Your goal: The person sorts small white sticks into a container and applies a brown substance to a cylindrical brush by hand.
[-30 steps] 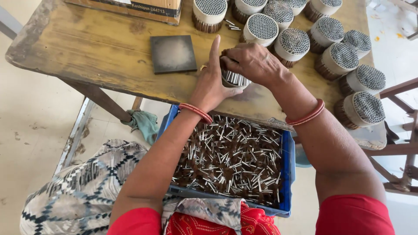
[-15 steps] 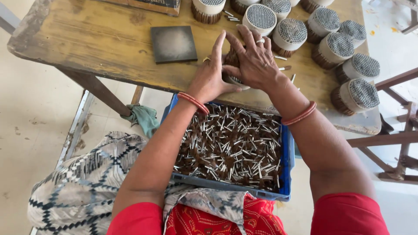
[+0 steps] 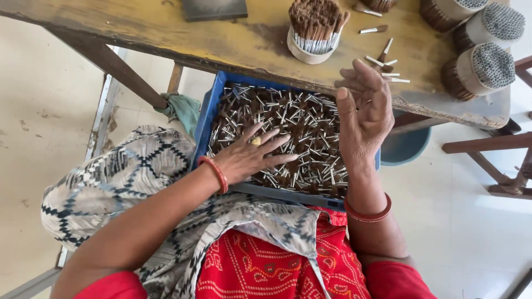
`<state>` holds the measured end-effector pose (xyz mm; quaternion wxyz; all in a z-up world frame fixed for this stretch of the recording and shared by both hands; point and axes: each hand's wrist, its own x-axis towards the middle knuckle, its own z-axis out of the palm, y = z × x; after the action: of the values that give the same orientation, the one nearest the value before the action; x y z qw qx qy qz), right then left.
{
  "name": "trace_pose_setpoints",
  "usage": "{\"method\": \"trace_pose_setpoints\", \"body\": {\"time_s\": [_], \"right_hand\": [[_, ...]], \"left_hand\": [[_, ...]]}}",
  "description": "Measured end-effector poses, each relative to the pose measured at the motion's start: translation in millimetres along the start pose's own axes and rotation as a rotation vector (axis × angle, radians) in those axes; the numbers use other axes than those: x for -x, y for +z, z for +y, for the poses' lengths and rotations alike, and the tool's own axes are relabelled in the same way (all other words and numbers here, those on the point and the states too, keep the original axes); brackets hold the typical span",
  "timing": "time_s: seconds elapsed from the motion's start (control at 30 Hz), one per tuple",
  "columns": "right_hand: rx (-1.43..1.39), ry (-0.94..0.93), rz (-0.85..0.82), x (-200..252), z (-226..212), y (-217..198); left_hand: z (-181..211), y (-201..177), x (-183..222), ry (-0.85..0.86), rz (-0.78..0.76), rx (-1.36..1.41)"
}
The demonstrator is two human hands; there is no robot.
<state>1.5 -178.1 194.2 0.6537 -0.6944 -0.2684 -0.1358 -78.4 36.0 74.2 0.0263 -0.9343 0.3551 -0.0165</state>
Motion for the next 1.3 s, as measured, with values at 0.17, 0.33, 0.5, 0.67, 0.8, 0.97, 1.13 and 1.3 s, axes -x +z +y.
{"method": "trace_pose_setpoints", "body": {"time_s": [0.17, 0.33, 0.5, 0.67, 0.8, 0.97, 1.13, 1.3], "right_hand": [[0.09, 0.036, 0.071, 13, 22, -3], [0.275, 0.078, 0.067, 19, 40, -3], [0.504, -0.251, -0.135, 18, 33, 5], [0.489, -0.102, -0.119, 18, 32, 1], [0.482, -0.137, -0.096, 12, 29, 2], [0.478, -0.149, -0.062, 8, 32, 0], [0.441, 0.056, -0.221, 5, 44, -10], [0.303, 0.019, -0.663, 9, 56, -6]], "left_hand": [[7, 22, -84, 0.138, -0.066, -0.075], [4, 68, -151, 0.11, -0.051, -0.021], [19, 50, -130, 0.069, -0.117, 0.162], [33, 24, -90, 0.091, -0.126, 0.231], [20, 18, -91, -0.049, -0.174, 0.281], [-9, 75, -127, -0.306, -0.16, 0.385], [-33, 53, -131, -0.529, -0.316, 0.726], [-22, 51, -89, -0.622, -0.053, 1.145]]}}
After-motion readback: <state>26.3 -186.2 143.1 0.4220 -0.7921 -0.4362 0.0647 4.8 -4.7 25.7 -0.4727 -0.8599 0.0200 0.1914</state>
